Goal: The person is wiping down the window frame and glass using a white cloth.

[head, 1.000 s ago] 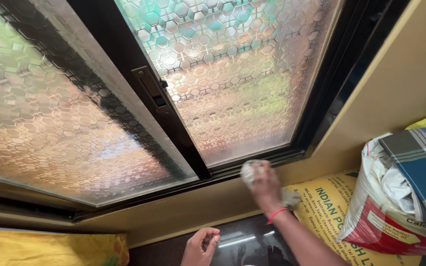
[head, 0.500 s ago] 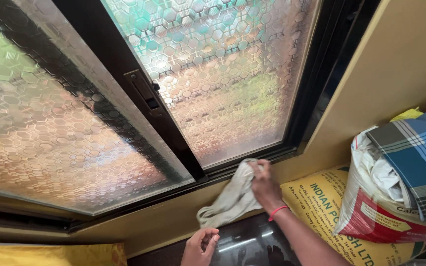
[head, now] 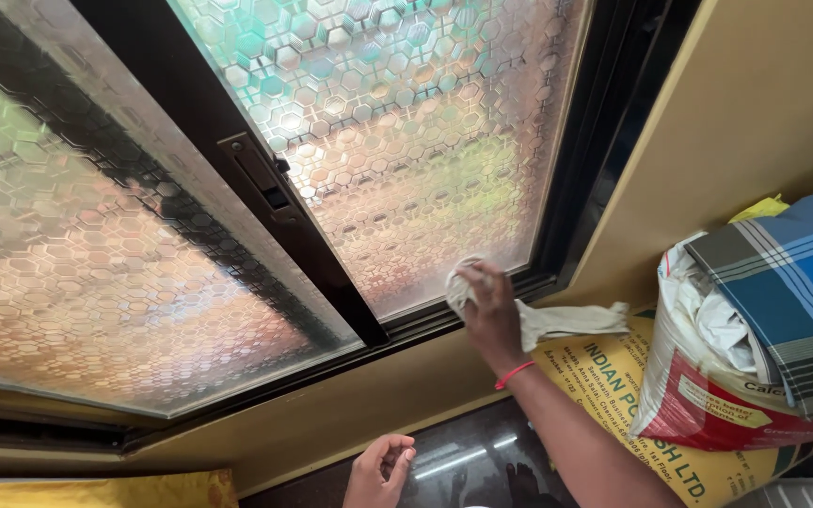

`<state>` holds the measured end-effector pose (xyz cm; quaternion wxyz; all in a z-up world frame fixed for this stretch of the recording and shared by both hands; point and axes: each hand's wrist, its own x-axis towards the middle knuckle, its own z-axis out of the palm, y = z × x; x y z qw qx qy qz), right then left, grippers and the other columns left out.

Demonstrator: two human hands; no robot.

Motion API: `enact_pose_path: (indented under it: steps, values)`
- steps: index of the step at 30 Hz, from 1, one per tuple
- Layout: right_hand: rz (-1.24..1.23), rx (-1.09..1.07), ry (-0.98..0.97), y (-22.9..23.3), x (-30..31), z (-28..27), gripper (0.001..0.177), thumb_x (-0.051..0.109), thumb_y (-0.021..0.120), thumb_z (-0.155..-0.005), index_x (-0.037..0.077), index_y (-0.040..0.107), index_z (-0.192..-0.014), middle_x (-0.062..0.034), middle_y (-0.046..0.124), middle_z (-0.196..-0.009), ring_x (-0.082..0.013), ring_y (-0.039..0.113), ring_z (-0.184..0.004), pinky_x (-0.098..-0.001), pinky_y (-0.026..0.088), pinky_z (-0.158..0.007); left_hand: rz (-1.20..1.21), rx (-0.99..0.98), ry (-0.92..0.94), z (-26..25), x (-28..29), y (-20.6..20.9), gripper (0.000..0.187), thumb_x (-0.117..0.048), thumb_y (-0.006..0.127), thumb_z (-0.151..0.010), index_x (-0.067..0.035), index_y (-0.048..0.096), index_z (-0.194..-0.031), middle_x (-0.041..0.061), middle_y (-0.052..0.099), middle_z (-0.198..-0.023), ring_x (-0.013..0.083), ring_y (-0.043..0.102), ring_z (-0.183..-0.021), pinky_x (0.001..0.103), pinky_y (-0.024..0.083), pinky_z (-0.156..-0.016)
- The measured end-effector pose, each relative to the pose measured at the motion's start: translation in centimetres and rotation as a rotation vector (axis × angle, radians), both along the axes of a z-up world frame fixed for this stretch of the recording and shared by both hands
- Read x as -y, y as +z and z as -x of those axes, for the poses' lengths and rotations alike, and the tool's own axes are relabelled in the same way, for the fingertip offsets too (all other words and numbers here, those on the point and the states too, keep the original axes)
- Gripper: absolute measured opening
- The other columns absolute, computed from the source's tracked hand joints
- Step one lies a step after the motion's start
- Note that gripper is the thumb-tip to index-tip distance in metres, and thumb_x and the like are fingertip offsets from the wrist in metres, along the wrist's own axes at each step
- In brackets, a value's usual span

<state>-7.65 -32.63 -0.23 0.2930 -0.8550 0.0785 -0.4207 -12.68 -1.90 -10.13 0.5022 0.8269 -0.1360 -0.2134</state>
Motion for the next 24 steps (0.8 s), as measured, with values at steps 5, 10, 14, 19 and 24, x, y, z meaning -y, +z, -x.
enact_pose_path:
  steps: [5,10,14,19,24]
  values:
    - [0.076,-0.165,0.075,-4.7,-3.7,-0.3,0.043,-0.001,0.063,-0.086,0.019,0.065,-0.124,-0.0023,0.058,-0.13,-0.0285,0.057,-0.118,-0.0443,0.047,-0.102,0.018,0.004,-0.017,0.7,1.1,1.4,0.016,-0.014,0.075,-0.091,-0.007,0.075,-0.105,-0.003,0.073,-0.077,0.004,0.063,-0.067,0.022,0.052,-0.06]
    - [0.175,-0.309,0.085,-4.6,-5.4,0.7,0.038,0.007,0.062,-0.084,0.022,0.071,-0.118,0.0007,0.059,-0.127,-0.025,0.054,-0.115,-0.0471,0.039,-0.104,-0.002,-0.016,-0.083,1.4,3.4,2.7,0.015,-0.012,0.074,-0.091,-0.006,0.074,-0.105,-0.002,0.07,-0.076,0.004,0.061,-0.065,0.022,0.053,-0.061]
    - [0.159,-0.33,-0.052,-5.4,-1.5,1.3,0.034,0.006,0.062,-0.087,0.022,0.075,-0.114,0.0015,0.061,-0.124,-0.0266,0.057,-0.109,-0.0458,0.044,-0.099,0.003,-0.051,-0.131,1.3,5.0,3.3,0.014,-0.012,0.073,-0.091,-0.004,0.074,-0.103,-0.002,0.068,-0.074,0.0044,0.058,-0.063,0.022,0.051,-0.06]
    - [0.129,-0.328,-0.215,-4.8,5.9,4.2,0.031,0.006,0.061,-0.093,0.022,0.074,-0.117,-0.0029,0.062,-0.12,-0.0316,0.058,-0.103,-0.0457,0.049,-0.091,-0.038,-0.107,-0.13,1.4,5.0,3.7,0.014,-0.013,0.073,-0.092,-0.005,0.074,-0.103,-0.002,0.067,-0.075,0.0045,0.057,-0.064,0.022,0.05,-0.06]
    - [0.209,-0.381,-0.344,-4.2,7.7,5.2,0.044,0.005,0.062,-0.084,0.011,0.072,-0.126,-0.012,0.058,-0.124,-0.0341,0.056,-0.105,-0.0467,0.048,-0.091,0.014,-0.063,-0.121,1.4,4.2,1.3,0.013,-0.012,0.073,-0.091,-0.006,0.075,-0.103,-0.002,0.069,-0.076,0.0046,0.059,-0.065,0.022,0.051,-0.062]
